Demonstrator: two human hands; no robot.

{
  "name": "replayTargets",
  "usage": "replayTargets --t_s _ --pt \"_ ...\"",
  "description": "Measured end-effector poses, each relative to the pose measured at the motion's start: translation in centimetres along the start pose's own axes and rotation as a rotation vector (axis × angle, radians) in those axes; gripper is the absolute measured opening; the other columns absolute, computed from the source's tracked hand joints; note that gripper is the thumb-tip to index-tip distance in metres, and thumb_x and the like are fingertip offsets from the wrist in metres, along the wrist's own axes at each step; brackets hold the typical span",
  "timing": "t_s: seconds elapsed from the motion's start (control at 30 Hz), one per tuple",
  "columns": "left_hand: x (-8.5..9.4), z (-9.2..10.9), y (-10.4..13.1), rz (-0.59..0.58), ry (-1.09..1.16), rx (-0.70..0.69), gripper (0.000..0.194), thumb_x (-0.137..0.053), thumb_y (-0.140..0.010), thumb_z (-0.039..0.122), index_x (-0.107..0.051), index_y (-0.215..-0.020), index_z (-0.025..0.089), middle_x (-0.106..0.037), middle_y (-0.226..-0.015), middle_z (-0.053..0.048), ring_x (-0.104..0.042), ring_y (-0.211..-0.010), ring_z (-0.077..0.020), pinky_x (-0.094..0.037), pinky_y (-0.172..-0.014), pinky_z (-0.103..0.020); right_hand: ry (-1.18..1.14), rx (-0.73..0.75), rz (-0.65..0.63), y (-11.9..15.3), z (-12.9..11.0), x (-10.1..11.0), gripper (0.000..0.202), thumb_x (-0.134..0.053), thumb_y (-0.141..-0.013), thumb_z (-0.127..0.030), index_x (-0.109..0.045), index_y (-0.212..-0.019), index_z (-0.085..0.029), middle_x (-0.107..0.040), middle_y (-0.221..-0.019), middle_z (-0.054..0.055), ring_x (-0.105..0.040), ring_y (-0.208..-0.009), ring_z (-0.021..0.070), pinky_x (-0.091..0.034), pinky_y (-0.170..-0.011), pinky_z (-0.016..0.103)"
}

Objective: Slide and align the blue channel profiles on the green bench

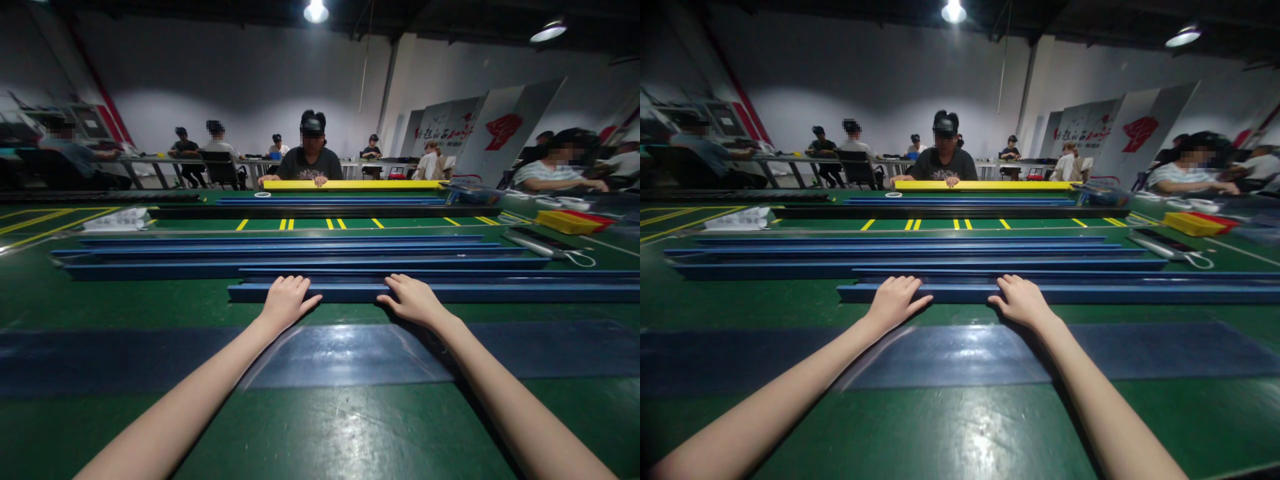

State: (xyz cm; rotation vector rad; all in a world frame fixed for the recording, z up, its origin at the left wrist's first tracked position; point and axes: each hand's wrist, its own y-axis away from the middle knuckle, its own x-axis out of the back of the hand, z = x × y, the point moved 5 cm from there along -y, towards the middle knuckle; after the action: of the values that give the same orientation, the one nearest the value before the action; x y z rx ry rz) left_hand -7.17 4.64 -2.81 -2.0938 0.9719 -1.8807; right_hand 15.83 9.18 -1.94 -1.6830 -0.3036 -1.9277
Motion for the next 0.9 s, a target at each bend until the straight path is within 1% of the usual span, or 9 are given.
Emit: replayTargets --t_s 0.57,0.9 --pt "-0.01 -0.03 -0.03 -0.001 0.009 0.002 0.039 -0.036 -0.084 0.049 -0.057 -0.086 0.016 -0.062 -0.076 -0.006 -0.054 -0.07 -0.0184 -0.031 -0.062 -0.03 -0.004 -0.002 -0.005 0.01 -0.04 0.03 0.034 -0.034 -0.083 -0.044 -0.053 -0.091 -0.016 -0.06 -0.091 0.01 -0.055 -0.087 0.0217 -0.039 -0.07 0.028" --pt "-0.09 -0.02 0.0 0.006 0.002 -0.002 0.04 -0.035 -0.084 0.049 -0.057 -0.087 0.016 -0.062 -0.077 -0.005 -0.054 -0.07 -0.018 -0.031 -0.062 -0.03 0.011 -0.006 -0.008 0.02 0.0 -0.13 0.035 -0.034 -0.084 -0.044 -0.054 -0.093 -0.016 -0.059 -0.095 0.011 -0.055 -0.088 0.0219 -0.039 -0.07 0.028"
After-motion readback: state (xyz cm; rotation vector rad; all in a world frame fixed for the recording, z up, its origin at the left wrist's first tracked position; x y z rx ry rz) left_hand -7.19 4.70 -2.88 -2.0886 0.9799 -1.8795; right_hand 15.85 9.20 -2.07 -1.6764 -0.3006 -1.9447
